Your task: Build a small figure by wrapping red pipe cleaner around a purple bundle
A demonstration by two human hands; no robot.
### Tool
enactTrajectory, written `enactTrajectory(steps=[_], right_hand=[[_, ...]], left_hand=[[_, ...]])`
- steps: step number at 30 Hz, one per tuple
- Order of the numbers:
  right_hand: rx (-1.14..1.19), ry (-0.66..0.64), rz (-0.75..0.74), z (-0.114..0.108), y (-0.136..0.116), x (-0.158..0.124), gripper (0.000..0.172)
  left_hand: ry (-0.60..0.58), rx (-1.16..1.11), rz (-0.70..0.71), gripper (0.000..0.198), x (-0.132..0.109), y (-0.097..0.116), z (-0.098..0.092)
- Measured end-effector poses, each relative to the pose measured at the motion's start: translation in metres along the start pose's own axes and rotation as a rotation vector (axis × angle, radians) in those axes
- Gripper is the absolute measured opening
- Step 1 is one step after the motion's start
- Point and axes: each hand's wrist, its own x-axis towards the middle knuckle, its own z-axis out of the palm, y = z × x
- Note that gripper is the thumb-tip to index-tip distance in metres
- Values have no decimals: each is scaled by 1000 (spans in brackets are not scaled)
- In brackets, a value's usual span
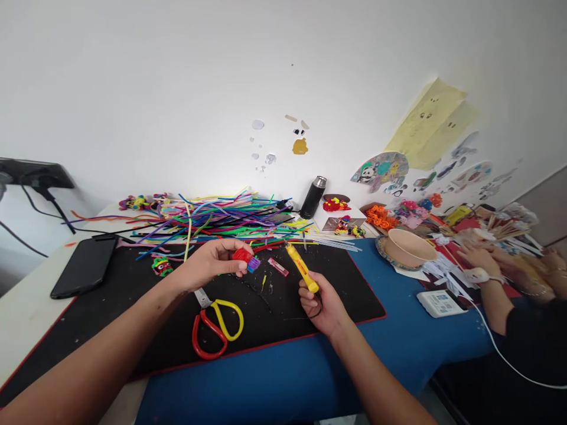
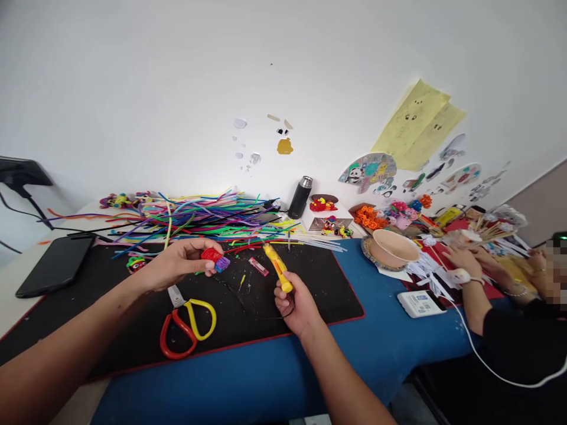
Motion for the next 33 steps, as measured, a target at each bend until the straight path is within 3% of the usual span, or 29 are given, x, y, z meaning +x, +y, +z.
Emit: enactTrajectory(steps=[3, 6, 9, 11, 16, 21, 28, 33], right_hand=[[116, -96, -16, 20, -13, -1, 29], [206, -201, -124, 36, -22, -4, 27], [258, -276, -106, 44, -12, -4, 28], [276, -309, -16, 46, 3, -2, 28], [325, -326, 84, 51, 27, 5, 25], [356, -298, 25, 59, 22, 14, 26], [164, -252, -89, 64, 28, 20, 37], [133, -237, -36, 65, 32, 22, 43]], left_hand=[[-41, 25, -24, 35, 0, -4, -1], [-88, 47, -43, 34, 0, -6, 0], [-98, 62, -55, 33, 0, -7, 0], [-90, 76, -67, 32, 0, -8, -1], [-72, 89, -97, 34, -1, -10, -7], [-56, 41, -132, 38, 1, -13, 0], [-78, -31, -146, 49, 1, -19, 17], [-94, -50, -125, 57, -1, -17, 22]])
